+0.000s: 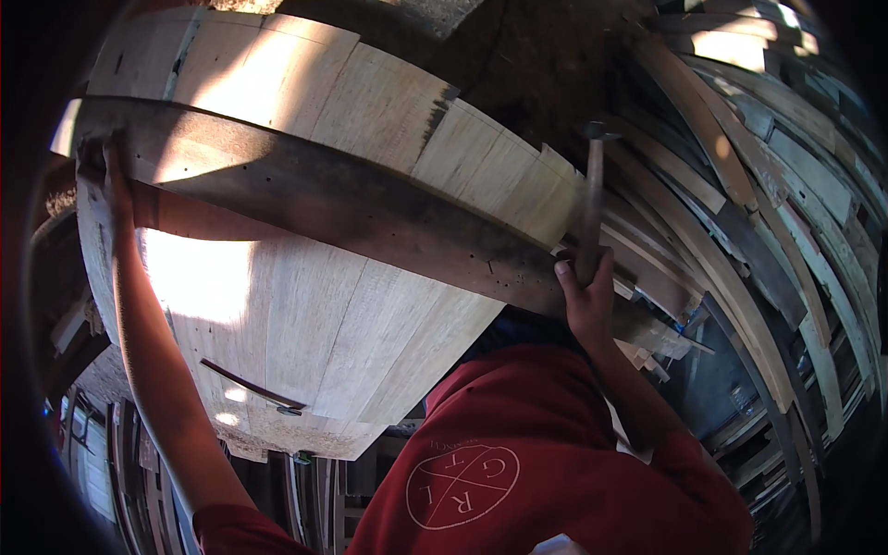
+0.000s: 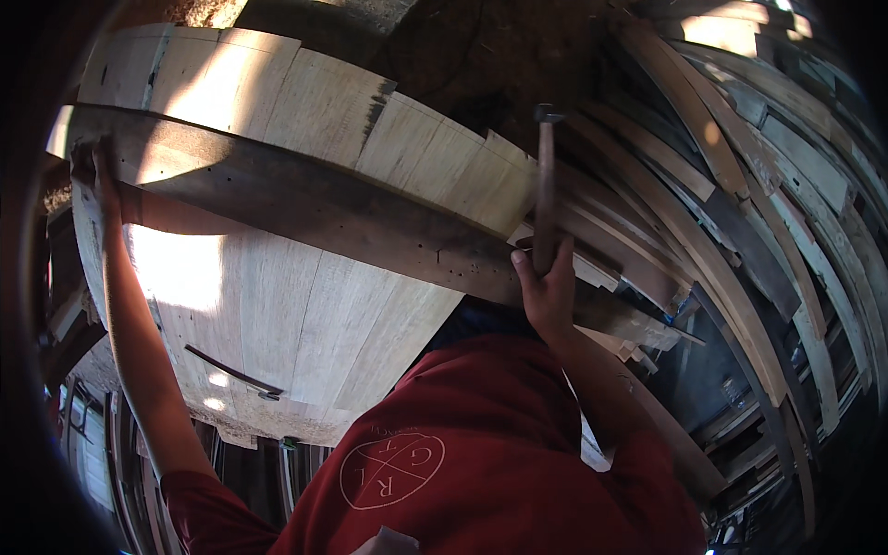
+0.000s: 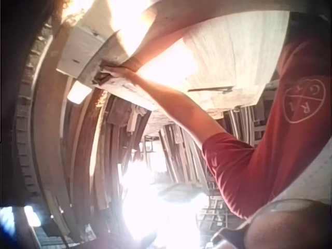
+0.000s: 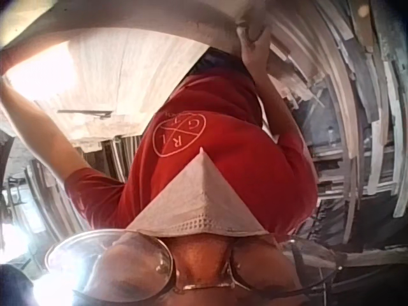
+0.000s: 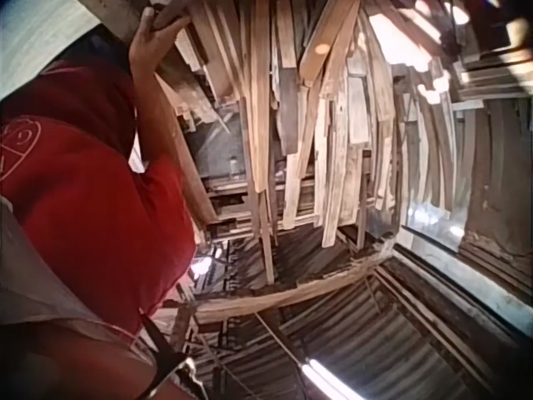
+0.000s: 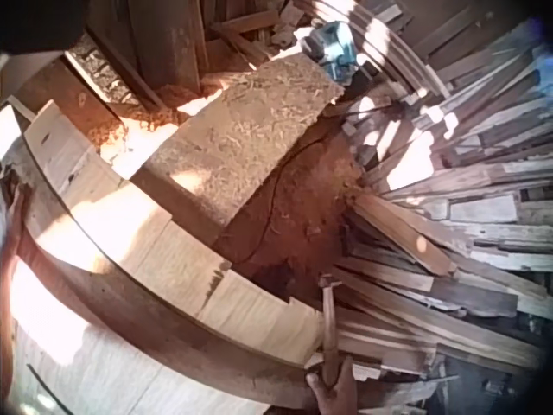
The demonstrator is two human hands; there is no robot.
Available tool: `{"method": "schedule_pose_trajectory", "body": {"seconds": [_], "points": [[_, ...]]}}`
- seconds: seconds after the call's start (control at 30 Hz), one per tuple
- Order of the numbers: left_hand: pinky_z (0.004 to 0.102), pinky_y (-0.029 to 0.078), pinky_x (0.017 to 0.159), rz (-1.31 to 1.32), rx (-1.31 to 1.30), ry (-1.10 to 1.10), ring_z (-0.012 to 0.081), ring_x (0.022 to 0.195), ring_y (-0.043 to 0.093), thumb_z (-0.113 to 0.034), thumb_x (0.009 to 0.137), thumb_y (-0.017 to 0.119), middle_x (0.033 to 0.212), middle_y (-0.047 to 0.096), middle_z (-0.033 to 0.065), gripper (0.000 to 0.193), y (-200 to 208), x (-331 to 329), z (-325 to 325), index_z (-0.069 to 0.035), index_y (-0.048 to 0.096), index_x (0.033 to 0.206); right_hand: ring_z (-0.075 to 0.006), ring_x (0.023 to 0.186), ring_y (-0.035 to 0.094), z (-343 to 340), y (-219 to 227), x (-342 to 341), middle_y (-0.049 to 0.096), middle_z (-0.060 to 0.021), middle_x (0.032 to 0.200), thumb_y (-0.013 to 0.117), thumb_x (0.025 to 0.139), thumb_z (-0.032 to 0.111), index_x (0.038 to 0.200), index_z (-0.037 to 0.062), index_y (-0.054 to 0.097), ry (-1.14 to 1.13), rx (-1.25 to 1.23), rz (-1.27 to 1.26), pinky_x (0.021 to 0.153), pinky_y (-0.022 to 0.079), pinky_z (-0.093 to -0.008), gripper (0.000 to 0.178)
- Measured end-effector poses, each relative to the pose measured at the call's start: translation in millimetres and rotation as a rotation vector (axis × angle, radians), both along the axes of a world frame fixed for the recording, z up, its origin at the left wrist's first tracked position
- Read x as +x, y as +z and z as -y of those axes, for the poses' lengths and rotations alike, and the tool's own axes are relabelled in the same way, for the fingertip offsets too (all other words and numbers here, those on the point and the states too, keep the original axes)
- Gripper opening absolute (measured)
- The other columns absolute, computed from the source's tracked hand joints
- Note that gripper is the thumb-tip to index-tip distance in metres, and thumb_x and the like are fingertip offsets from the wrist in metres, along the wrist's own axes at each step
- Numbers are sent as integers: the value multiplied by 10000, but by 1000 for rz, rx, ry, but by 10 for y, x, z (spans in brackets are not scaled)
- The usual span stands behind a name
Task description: The person marks lines across wooden boards using a square ruler and a pencil, positions a curved wooden strip over the boards, and hammers nails into it with a hammer.
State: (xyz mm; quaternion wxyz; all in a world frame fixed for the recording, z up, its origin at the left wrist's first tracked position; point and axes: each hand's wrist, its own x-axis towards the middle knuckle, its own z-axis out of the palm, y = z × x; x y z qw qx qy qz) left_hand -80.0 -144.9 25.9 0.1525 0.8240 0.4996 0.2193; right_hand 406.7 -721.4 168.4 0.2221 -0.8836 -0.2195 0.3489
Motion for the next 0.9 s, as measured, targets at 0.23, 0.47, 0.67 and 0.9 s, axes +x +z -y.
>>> {"method": "schedule_pose_trajectory", "body": {"seconds": [0.23, 0.47, 0.67, 0.9], "points": [[455, 491, 951, -46, 28, -51, 389, 1066, 664, -380, 1029, 599, 1139, 704, 238, 459, 24, 13, -31, 40, 687, 1193, -236, 905, 666, -22, -23, -118, 695, -124, 1059, 761, 993, 257, 1226, 22, 524, -42, -15, -13, 851, 524, -377, 407], [459, 487, 951, 4, 102, -29, 396, 1051, 656, -364, 1023, 604, 1120, 694, 233, 439, -1, 133, 40, 39, 690, 1174, -261, 1015, 683, -21, -6, -164, 710, -142, 1148, 759, 984, 230, 1257, 15, 529, -78, 25, -62, 937, 518, -389, 418], [445, 497, 949, 2, 44, -36, 358, 1059, 680, -385, 1020, 630, 1148, 718, 217, 456, 5, -10, -52, 29, 695, 1202, -286, 1093, 685, 2, -51, -181, 709, -163, 1178, 749, 981, 216, 1269, 4, 535, -50, 70, -68, 981, 506, -401, 417], [438, 505, 953, 45, 51, 61, 356, 1067, 693, -404, 1015, 641, 1173, 729, 222, 490, 17, 327, 234, 38, 691, 1223, -276, 1059, 678, 0, -35, -77, 706, -158, 1166, 767, 967, 251, 1263, 11, 538, -34, 48, -70, 953, 509, -398, 445]]}}
